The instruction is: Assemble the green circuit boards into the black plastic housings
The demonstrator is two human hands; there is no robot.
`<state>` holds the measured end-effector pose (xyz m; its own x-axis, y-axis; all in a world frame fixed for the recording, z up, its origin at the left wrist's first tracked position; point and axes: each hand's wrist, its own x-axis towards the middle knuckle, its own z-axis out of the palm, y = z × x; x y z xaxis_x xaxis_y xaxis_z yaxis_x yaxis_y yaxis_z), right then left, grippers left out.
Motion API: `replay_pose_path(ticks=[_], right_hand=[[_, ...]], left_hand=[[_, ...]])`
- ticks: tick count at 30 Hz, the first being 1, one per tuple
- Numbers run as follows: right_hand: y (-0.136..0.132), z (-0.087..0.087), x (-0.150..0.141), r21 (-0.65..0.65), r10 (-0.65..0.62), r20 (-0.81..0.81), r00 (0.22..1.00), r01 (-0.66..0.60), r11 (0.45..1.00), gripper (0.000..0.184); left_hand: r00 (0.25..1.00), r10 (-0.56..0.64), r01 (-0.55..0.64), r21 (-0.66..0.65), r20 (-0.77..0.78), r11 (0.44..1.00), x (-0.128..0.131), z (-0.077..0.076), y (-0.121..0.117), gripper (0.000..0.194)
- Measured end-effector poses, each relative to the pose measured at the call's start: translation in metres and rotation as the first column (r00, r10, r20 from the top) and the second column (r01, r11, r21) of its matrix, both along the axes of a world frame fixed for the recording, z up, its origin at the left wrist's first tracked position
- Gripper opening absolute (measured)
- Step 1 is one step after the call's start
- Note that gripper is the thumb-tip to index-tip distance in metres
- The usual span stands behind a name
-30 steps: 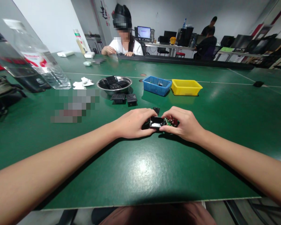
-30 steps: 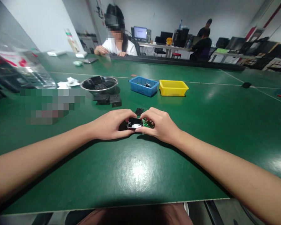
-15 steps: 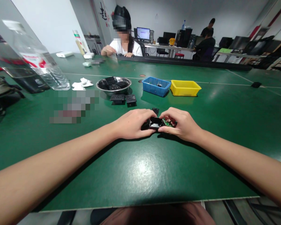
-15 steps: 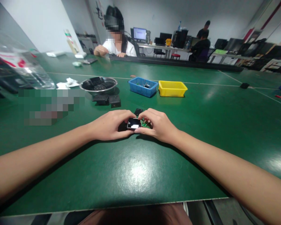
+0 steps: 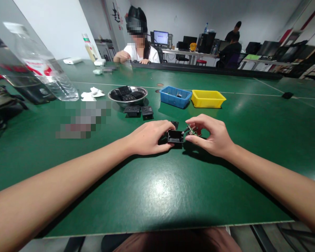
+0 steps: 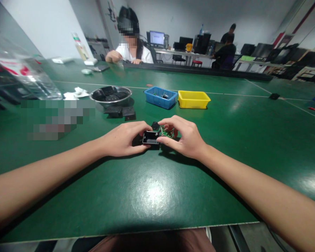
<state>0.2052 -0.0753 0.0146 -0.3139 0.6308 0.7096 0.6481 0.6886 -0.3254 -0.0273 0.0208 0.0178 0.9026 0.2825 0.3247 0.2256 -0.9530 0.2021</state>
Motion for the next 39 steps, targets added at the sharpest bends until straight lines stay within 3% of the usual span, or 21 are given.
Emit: replay_pose_path(ticks=[6, 10, 26, 32, 39], right_hand=[[-0.003, -0.001, -0.013, 0.192, 0.089, 0.159, 0.983, -0.120, 0.974, 0.026], [0.000, -0.003, -0.016, 0.243, 0.057, 0.222, 0.973, -0.112, 0.964, 0.020], [0.000, -0.004, -0.010, 0.117, 0.065, 0.249, 0.966, -0.097, 0.988, 0.017], [-0.001, -0.003, -0.011, 0.121, 0.077, 0.193, 0.978, -0.102, 0.987, 0.005], [-0.002, -0.003, -0.012, 0.053, 0.086, 0.133, 0.987, -0.093, 0.994, 0.005]], left_hand=[[0.999, -0.041, 0.041, -0.005, 0.028, 0.999, 0.004, 0.000, -0.006, 0.025], [0.997, -0.061, 0.060, 0.010, 0.047, 0.998, 0.005, 0.001, -0.009, 0.023], [0.999, -0.043, 0.042, 0.031, 0.033, 0.999, 0.003, -0.001, -0.005, 0.025], [0.999, -0.035, 0.035, 0.022, 0.023, 0.999, 0.004, -0.001, -0.006, 0.027], [1.000, -0.029, 0.029, 0.012, -0.001, 1.000, 0.004, 0.000, -0.006, 0.028]])
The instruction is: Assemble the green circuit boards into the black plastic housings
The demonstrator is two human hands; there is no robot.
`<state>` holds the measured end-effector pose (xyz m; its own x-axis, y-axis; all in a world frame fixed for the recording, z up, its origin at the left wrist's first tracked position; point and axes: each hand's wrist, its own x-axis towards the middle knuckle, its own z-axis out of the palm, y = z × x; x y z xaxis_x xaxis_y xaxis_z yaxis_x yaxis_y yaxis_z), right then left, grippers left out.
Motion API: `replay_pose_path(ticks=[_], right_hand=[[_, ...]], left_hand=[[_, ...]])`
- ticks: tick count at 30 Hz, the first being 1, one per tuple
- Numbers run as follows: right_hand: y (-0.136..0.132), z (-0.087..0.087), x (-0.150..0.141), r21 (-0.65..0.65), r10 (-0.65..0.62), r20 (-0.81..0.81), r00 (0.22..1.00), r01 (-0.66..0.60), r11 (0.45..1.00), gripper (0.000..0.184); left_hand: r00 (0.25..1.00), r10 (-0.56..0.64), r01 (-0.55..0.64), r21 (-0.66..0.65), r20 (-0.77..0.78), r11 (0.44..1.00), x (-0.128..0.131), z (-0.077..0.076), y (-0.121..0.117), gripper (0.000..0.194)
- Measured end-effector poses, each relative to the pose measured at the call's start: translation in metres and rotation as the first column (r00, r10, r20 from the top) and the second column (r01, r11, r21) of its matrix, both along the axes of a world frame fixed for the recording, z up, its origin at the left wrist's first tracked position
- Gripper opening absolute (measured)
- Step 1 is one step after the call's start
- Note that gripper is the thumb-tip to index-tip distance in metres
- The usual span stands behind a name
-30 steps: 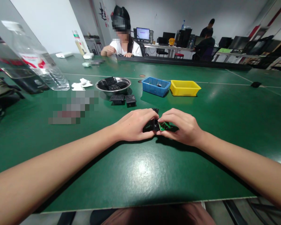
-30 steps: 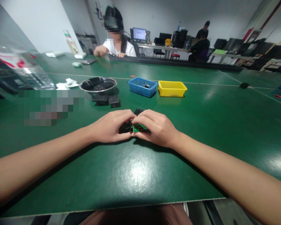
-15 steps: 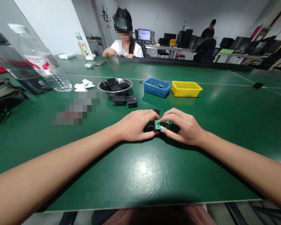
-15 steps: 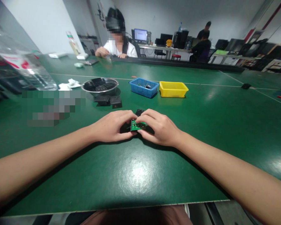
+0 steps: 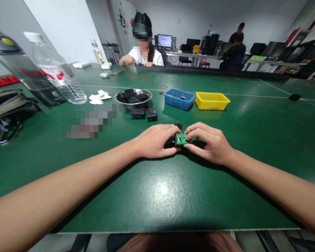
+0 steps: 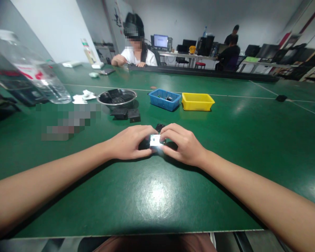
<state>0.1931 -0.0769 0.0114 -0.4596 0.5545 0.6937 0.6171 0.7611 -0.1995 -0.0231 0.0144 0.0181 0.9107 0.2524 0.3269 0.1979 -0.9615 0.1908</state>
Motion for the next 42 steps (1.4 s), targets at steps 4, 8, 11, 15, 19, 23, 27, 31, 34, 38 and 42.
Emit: replay_pose_path(ticks=[4, 8, 11, 15, 19, 23, 27, 31, 34, 38, 42], right_hand=[[0.000, 0.000, 0.000, -0.074, 0.001, -0.039, 0.999, -0.003, 0.997, 0.005], [0.000, 0.000, 0.000, -0.083, 0.012, -0.064, 0.998, -0.017, 0.996, 0.008], [0.001, -0.002, 0.001, -0.087, 0.013, -0.098, 0.995, -0.021, 0.996, 0.008], [0.002, -0.004, 0.000, -0.132, 0.003, -0.103, 0.995, -0.016, 0.991, 0.007], [0.001, -0.003, 0.000, -0.165, -0.001, -0.086, 0.996, -0.013, 0.986, 0.006], [0.002, -0.002, 0.003, -0.183, -0.003, -0.082, 0.997, -0.012, 0.983, 0.008], [0.010, -0.006, 0.010, -0.214, -0.121, -0.098, 0.988, 0.098, 0.972, 0.019], [0.020, -0.012, 0.013, -0.280, -0.178, 0.095, 0.979, 0.198, 0.939, 0.041], [0.022, -0.013, 0.011, -0.348, -0.148, 0.295, 0.944, 0.251, 0.903, 0.046], [0.021, -0.010, 0.009, -0.349, -0.139, 0.314, 0.939, 0.251, 0.903, 0.028], [0.023, -0.010, 0.010, -0.309, -0.184, 0.195, 0.964, 0.238, 0.921, 0.015]], left_hand=[[1.000, 0.014, -0.014, -0.002, -0.009, 1.000, 0.000, -0.001, 0.000, 0.028], [1.000, -0.004, 0.004, -0.007, -0.008, 1.000, 0.000, -0.002, 0.000, 0.029], [1.000, 0.001, -0.001, -0.006, -0.018, 1.000, 0.000, -0.003, 0.001, 0.030], [1.000, -0.005, 0.005, -0.003, -0.004, 1.000, -0.001, -0.003, 0.001, 0.030], [1.000, -0.011, 0.011, -0.003, -0.016, 1.000, 0.000, -0.002, 0.001, 0.028], [1.000, -0.001, 0.001, -0.004, -0.026, 1.000, 0.000, -0.001, 0.001, 0.028], [0.997, 0.073, -0.073, 0.015, -0.014, 0.997, -0.003, 0.001, 0.007, 0.029], [0.982, 0.187, -0.186, 0.051, -0.005, 0.981, -0.009, 0.002, 0.019, 0.025], [0.973, 0.228, -0.227, 0.039, -0.021, 0.973, -0.010, 0.000, 0.024, 0.027], [0.974, 0.226, -0.226, -0.005, -0.024, 0.974, -0.008, -0.001, 0.021, 0.033], [0.981, 0.191, -0.190, -0.028, 0.027, 0.981, -0.007, -0.002, 0.019, 0.033]])
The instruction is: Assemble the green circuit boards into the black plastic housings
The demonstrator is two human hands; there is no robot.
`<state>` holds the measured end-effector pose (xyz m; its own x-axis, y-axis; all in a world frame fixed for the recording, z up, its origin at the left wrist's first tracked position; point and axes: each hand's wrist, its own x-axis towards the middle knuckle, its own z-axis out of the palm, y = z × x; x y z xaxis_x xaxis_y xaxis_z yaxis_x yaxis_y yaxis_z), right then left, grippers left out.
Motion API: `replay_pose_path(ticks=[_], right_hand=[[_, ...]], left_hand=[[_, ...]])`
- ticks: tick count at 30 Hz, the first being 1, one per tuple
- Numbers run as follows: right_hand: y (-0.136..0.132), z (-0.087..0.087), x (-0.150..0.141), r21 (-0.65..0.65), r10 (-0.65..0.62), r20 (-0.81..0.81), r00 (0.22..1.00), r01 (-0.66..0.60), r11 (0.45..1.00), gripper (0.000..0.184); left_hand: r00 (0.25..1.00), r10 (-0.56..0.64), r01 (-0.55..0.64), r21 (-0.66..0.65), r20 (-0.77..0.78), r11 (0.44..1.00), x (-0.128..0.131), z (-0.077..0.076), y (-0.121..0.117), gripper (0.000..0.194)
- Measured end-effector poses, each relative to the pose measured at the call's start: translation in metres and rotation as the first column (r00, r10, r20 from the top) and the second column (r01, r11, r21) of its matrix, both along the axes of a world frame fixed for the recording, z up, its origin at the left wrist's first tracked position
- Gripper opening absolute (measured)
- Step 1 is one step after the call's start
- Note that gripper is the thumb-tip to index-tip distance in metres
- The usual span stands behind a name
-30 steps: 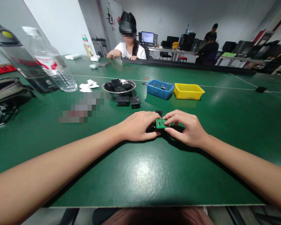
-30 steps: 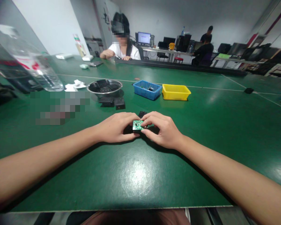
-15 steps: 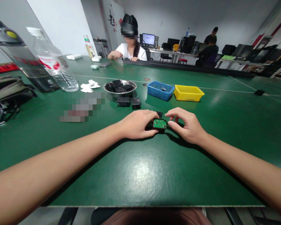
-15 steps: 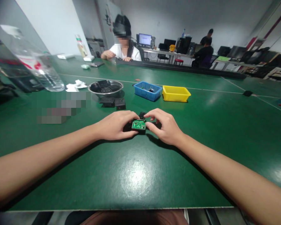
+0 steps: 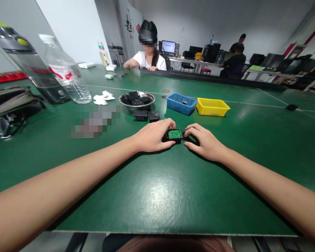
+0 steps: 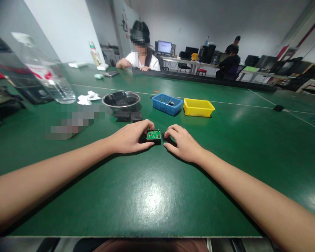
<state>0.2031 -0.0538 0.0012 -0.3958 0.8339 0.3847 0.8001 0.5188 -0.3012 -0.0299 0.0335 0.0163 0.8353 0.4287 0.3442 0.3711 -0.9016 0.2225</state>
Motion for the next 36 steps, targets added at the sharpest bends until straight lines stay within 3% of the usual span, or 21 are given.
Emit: replay_pose_path(ticks=[4, 8, 10, 12, 14, 16, 18, 19, 20, 21, 22, 23, 25, 27, 28, 29, 32, 36], right_hand=[[0.001, -0.004, 0.001, 0.040, 0.013, -0.050, 0.999, -0.011, 0.999, 0.033], [0.002, -0.005, 0.001, 0.024, -0.013, -0.002, 1.000, 0.013, 1.000, 0.025], [0.002, -0.004, 0.003, 0.014, -0.010, 0.021, 1.000, 0.010, 1.000, 0.018], [0.002, -0.002, 0.005, 0.008, 0.002, 0.031, 1.000, -0.002, 1.000, 0.014], [0.002, -0.001, 0.007, 0.003, 0.014, 0.035, 0.999, -0.014, 1.000, 0.013], [0.002, 0.000, 0.009, 0.003, 0.023, 0.035, 0.999, -0.023, 1.000, 0.012], [0.001, 0.000, 0.009, 0.008, 0.031, 0.034, 0.999, -0.032, 0.999, 0.012], [0.000, 0.000, 0.009, 0.010, 0.034, 0.028, 0.999, -0.034, 0.999, 0.012], [-0.001, 0.000, 0.008, 0.014, 0.033, 0.013, 0.999, -0.033, 0.999, 0.013], [-0.001, 0.000, 0.007, 0.018, 0.024, -0.019, 1.000, -0.023, 1.000, 0.014], [-0.002, 0.000, 0.006, 0.021, 0.005, -0.071, 0.997, -0.004, 1.000, 0.015], [-0.003, 0.000, 0.005, 0.019, -0.019, -0.144, 0.989, 0.022, 1.000, 0.016], [-0.005, 0.001, 0.002, -0.007, -0.057, -0.320, 0.946, 0.058, 0.998, 0.019], [-0.009, 0.002, -0.002, -0.033, -0.046, -0.456, 0.889, 0.035, 0.999, 0.025], [-0.011, 0.003, -0.004, -0.034, -0.021, -0.481, 0.876, 0.005, 0.999, 0.028], [-0.014, 0.004, -0.005, -0.028, 0.014, -0.474, 0.880, -0.030, 0.999, 0.030], [-0.019, 0.008, -0.010, 0.004, 0.109, -0.339, 0.934, -0.115, 0.993, 0.022], [-0.021, 0.011, -0.011, 0.022, 0.121, -0.311, 0.943, -0.120, 0.993, 0.009]], left_hand=[[0.999, -0.041, 0.040, 0.015, 0.030, 0.999, -0.001, -0.001, 0.002, 0.029], [0.996, -0.084, 0.084, -0.005, 0.041, 0.996, -0.001, 0.000, 0.003, 0.024], [0.995, -0.061, 0.066, -0.071, 0.079, 0.995, 0.001, 0.000, 0.002, 0.024], [0.984, 0.009, 0.034, -0.236, 0.177, 0.971, 0.004, -0.001, 0.000, 0.026], [0.939, 0.135, 0.048, -0.509, 0.315, 0.859, 0.007, -0.001, 0.000, 0.030], [0.873, 0.292, 0.138, -0.774, 0.389, 0.618, 0.010, -0.001, 0.000, 0.031], [0.819, 0.433, 0.231, -0.907, 0.377, 0.353, 0.011, 0.000, 0.002, 0.030], [0.807, 0.471, 0.259, -0.931, 0.356, 0.258, 0.011, 0.001, 0.002, 0.029], [0.803, 0.491, 0.272, -0.941, 0.338, 0.202, 0.011, 0.001, 0.003, 0.027], [0.807, 0.490, 0.270, -0.944, 0.328, 0.187, 0.011, 0.002, 0.003, 0.026], [0.817, 0.473, 0.259, -0.942, 0.331, 0.212, 0.010, 0.002, 0.002, 0.027], [0.835, 0.432, 0.238, -0.931, 0.342, 0.276, 0.010, 0.001, 0.001, 0.028], [0.883, 0.289, 0.186, -0.840, 0.370, 0.509, 0.008, 0.001, -0.004, 0.032], [0.929, 0.096, 0.143, -0.587, 0.358, 0.797, 0.007, 0.002, -0.010, 0.030], [0.946, 0.001, 0.138, -0.408, 0.323, 0.902, 0.006, 0.002, -0.014, 0.027], [0.954, -0.090, 0.162, -0.239, 0.286, 0.957, 0.006, 0.003, -0.017, 0.025], [0.947, -0.255, 0.250, 0.051, 0.197, 0.967, 0.004, 0.003, -0.024, 0.022], [0.941, -0.249, 0.227, 0.120, 0.227, 0.967, 0.005, 0.001, -0.024, 0.027]])
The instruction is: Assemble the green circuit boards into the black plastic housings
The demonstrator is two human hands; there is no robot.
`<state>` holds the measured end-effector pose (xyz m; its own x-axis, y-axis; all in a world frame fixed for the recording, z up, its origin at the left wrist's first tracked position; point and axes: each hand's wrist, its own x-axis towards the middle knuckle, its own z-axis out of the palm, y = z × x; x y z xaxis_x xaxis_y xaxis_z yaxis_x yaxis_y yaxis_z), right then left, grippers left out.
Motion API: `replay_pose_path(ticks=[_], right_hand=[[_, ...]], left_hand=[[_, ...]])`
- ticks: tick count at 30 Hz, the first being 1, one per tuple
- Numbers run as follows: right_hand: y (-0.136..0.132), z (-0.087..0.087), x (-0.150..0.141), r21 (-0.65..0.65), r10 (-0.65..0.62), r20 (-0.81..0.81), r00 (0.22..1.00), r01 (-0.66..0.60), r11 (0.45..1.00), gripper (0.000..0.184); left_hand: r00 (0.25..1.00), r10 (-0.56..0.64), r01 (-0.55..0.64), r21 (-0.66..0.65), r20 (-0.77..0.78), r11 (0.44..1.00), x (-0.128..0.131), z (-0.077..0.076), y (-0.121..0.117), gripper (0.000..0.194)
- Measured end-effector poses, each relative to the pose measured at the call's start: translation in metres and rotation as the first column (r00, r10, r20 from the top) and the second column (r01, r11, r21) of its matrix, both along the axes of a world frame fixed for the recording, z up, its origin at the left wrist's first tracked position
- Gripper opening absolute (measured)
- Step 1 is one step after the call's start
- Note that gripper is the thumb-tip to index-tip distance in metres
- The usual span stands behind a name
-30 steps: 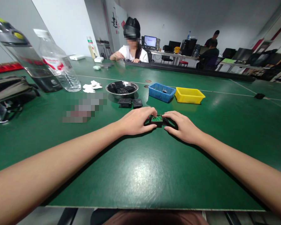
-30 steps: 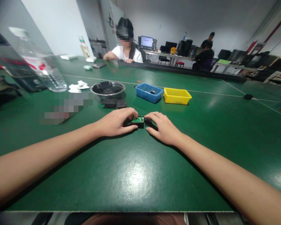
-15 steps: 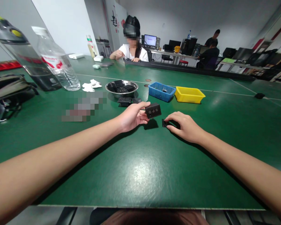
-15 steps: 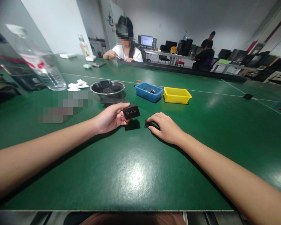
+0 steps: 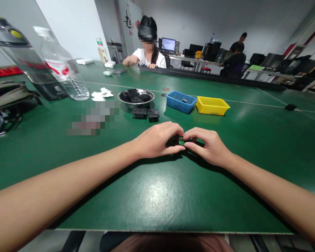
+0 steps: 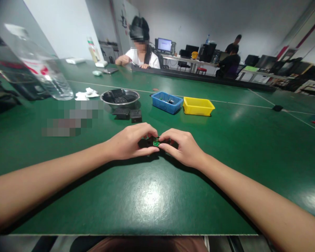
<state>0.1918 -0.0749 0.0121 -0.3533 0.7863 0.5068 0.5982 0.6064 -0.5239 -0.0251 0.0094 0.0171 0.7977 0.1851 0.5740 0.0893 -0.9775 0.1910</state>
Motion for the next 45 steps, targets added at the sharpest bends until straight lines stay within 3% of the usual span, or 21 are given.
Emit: replay_pose_path(ticks=[2, 4, 8, 11, 15, 19, 23, 27, 34, 40, 45], right_hand=[[0.000, -0.002, -0.002, -0.076, -0.024, -0.099, 0.995, 0.017, 0.997, 0.008], [0.000, -0.005, -0.007, -0.221, -0.067, -0.307, 0.949, -0.003, 0.975, 0.013], [-0.005, -0.011, -0.023, -0.429, -0.176, -0.715, 0.677, -0.226, 0.875, 0.030], [-0.008, -0.010, -0.030, -0.461, -0.261, -0.837, 0.481, -0.362, 0.810, 0.037], [-0.007, -0.007, -0.029, -0.456, -0.304, -0.875, 0.376, -0.434, 0.777, 0.039], [-0.006, -0.007, -0.026, -0.453, -0.300, -0.878, 0.373, -0.446, 0.771, 0.037], [-0.006, -0.008, -0.024, -0.466, -0.296, -0.857, 0.421, -0.389, 0.795, 0.034], [-0.005, -0.006, -0.022, -0.489, -0.305, -0.842, 0.445, -0.392, 0.779, 0.031], [-0.005, -0.005, -0.024, -0.473, -0.298, -0.852, 0.431, -0.386, 0.792, 0.029], [-0.005, -0.004, -0.027, -0.469, -0.346, -0.866, 0.360, -0.348, 0.811, 0.028], [-0.008, -0.007, -0.028, -0.472, -0.333, -0.864, 0.376, -0.379, 0.796, 0.028]], left_hand=[[0.999, 0.030, -0.030, -0.013, 0.045, 0.999, 0.001, -0.001, -0.002, 0.029], [0.992, 0.064, -0.058, -0.058, 0.110, 0.997, 0.003, -0.001, -0.006, 0.028], [0.954, 0.161, -0.102, -0.230, 0.251, 0.968, 0.008, 0.001, -0.020, 0.030], [0.921, 0.181, -0.043, -0.371, 0.345, 0.927, 0.010, 0.003, -0.028, 0.038], [0.917, 0.163, 0.043, -0.496, 0.365, 0.867, 0.012, 0.001, -0.029, 0.049], [0.929, 0.192, -0.021, -0.472, 0.318, 0.881, 0.010, 0.001, -0.027, 0.037], [0.931, 0.203, -0.114, -0.286, 0.303, 0.951, 0.007, 0.005, -0.027, 0.030], [0.937, 0.177, -0.137, -0.151, 0.299, 0.979, 0.006, 0.008, -0.029, 0.029], [0.945, 0.166, -0.148, -0.085, 0.281, 0.985, 0.006, 0.007, -0.030, 0.028], [0.936, 0.170, -0.150, -0.086, 0.309, 0.985, 0.007, 0.007, -0.032, 0.027], [0.934, 0.184, -0.171, -0.070, 0.305, 0.983, 0.006, 0.006, -0.032, 0.030]])
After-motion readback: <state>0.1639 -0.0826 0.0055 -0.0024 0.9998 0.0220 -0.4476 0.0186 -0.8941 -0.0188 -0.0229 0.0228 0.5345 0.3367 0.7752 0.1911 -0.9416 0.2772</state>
